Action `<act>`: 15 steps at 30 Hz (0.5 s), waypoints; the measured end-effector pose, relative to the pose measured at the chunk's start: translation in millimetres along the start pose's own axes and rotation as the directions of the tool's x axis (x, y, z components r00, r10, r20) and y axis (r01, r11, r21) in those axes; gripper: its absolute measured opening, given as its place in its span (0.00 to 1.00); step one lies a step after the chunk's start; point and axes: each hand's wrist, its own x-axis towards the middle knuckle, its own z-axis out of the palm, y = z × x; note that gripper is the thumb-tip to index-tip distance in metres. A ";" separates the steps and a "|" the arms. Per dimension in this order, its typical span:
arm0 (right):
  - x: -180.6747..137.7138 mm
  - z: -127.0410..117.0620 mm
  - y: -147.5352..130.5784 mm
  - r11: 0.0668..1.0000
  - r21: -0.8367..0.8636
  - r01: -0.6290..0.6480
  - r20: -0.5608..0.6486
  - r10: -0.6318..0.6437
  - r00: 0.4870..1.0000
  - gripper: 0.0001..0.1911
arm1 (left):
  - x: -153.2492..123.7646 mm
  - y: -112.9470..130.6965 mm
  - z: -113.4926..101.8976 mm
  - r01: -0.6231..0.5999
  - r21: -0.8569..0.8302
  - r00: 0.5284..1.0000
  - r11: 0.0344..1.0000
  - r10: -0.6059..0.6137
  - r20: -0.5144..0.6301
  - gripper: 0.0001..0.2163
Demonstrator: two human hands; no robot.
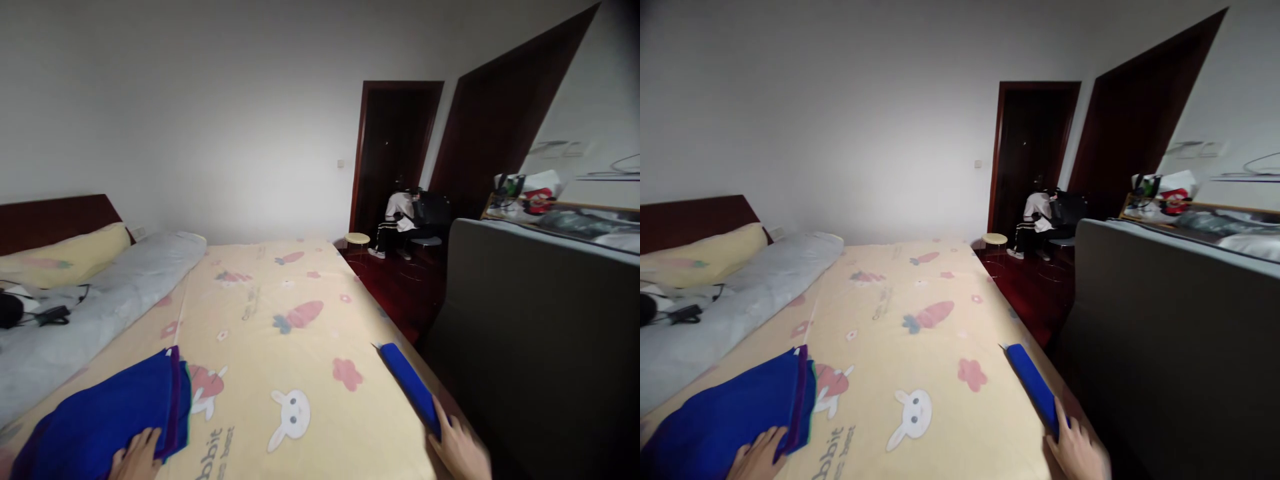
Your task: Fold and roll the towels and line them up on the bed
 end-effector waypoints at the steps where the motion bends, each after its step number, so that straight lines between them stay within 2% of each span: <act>1: 0.1 -1.1 -1.8 1.000 0.010 -0.003 -0.020 0.003 1.000 0.37 | -3.2 5.0 -4.9 -0.029 -0.064 0.999 0.998 0.028 -0.016 0.25; 3: -1.0 -5.1 -5.8 0.999 0.039 -0.003 -0.095 0.006 0.995 0.38 | -7.5 10.4 -11.4 -0.021 -0.161 0.999 0.987 0.015 -0.036 0.24; 7: -9.4 -22.3 -8.4 0.988 0.150 0.025 -0.240 0.012 0.971 0.39 | -8.6 8.1 -17.5 0.094 -0.344 0.994 0.934 -0.108 -0.023 0.21; 10: -17.7 -37.7 3.2 0.972 0.229 0.057 -0.261 0.005 0.965 0.39 | -4.5 0.5 -26.5 0.205 -0.577 0.974 0.791 -0.220 0.044 0.16; 12: -21.9 -45.4 17.4 0.966 0.257 0.039 -0.266 0.032 0.963 0.38 | -0.8 -7.7 -38.8 0.261 -0.659 0.955 0.705 -0.290 0.068 0.12; 15: -23.5 -52.7 35.8 0.965 0.261 -0.026 -0.293 0.104 0.950 0.39 | 5.2 -22.1 -69.6 0.279 -0.763 0.919 0.583 -0.392 0.037 0.15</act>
